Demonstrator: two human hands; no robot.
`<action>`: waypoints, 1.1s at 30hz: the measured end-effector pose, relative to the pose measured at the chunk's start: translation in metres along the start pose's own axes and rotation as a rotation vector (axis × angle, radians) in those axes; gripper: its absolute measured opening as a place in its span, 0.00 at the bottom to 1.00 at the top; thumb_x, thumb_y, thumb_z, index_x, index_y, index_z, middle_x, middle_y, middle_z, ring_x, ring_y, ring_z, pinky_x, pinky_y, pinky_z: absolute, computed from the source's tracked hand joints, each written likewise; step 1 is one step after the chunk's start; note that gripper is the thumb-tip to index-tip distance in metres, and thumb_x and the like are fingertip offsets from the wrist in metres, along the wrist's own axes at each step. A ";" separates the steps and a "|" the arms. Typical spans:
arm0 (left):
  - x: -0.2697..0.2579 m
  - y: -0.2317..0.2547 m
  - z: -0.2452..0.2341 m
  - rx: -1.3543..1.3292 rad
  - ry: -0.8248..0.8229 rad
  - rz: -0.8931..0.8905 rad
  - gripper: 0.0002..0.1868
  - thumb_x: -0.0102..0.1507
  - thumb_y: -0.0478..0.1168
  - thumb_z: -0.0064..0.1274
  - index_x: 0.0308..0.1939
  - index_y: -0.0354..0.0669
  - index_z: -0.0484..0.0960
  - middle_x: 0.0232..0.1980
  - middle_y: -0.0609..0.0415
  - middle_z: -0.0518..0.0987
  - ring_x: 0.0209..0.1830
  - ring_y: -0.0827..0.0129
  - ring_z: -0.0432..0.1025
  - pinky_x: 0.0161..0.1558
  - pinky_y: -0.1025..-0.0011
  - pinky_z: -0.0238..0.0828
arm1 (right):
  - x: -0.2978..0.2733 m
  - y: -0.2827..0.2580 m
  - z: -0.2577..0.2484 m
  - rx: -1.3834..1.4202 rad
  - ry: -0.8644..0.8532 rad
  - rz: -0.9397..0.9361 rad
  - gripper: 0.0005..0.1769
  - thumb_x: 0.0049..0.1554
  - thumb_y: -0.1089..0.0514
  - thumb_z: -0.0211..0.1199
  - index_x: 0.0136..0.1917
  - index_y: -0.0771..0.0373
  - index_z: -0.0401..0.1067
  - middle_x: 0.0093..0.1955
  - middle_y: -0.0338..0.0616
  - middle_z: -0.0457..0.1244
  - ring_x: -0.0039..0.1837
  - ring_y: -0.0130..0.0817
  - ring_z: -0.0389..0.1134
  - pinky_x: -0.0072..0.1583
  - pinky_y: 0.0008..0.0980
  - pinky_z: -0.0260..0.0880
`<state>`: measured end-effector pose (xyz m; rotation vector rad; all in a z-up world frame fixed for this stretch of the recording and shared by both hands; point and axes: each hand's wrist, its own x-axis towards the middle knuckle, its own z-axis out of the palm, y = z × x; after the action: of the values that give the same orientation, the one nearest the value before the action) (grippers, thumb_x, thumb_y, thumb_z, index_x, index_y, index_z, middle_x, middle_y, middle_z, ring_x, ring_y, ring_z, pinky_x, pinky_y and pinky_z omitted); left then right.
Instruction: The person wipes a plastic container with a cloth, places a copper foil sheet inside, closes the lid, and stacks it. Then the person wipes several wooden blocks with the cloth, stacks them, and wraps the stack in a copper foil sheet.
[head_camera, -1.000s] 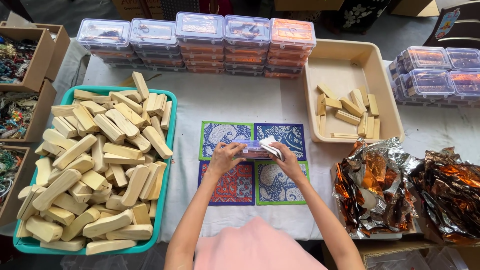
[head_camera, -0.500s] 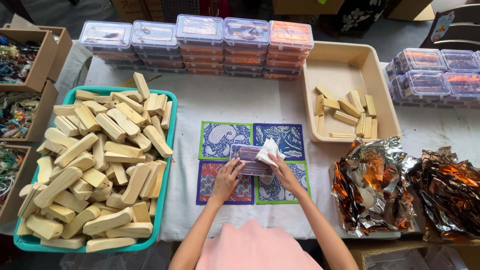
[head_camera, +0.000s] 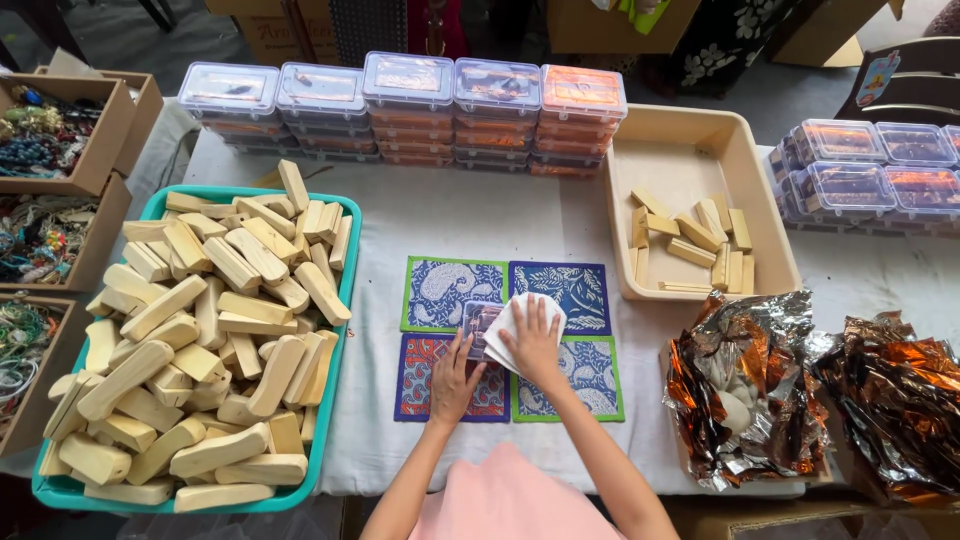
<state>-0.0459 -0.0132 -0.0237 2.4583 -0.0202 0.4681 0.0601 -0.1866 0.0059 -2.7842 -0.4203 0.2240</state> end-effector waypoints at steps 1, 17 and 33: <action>0.001 0.002 0.000 -0.004 -0.019 -0.003 0.37 0.66 0.53 0.54 0.74 0.46 0.60 0.77 0.48 0.63 0.59 0.56 0.71 0.58 0.58 0.68 | 0.005 -0.009 -0.002 -0.135 -0.043 0.027 0.40 0.66 0.31 0.34 0.84 0.50 0.39 0.87 0.49 0.29 0.86 0.47 0.26 0.79 0.59 0.23; -0.007 -0.013 0.014 -0.173 0.073 -0.132 0.33 0.62 0.40 0.60 0.65 0.39 0.58 0.65 0.38 0.72 0.61 0.43 0.70 0.61 0.51 0.67 | -0.048 -0.025 0.006 -0.161 0.216 -0.485 0.35 0.70 0.39 0.32 0.84 0.57 0.45 0.87 0.49 0.37 0.86 0.45 0.33 0.80 0.47 0.28; -0.002 -0.008 0.009 -0.035 0.037 -0.059 0.37 0.62 0.48 0.60 0.72 0.45 0.63 0.61 0.46 0.74 0.60 0.53 0.72 0.59 0.57 0.70 | -0.004 -0.038 0.016 -0.206 0.219 -0.304 0.38 0.68 0.39 0.36 0.83 0.62 0.42 0.86 0.48 0.38 0.85 0.43 0.35 0.79 0.53 0.27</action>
<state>-0.0439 -0.0120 -0.0357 2.4083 0.0591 0.4830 0.0432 -0.1491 0.0033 -2.8485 -0.8398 -0.2040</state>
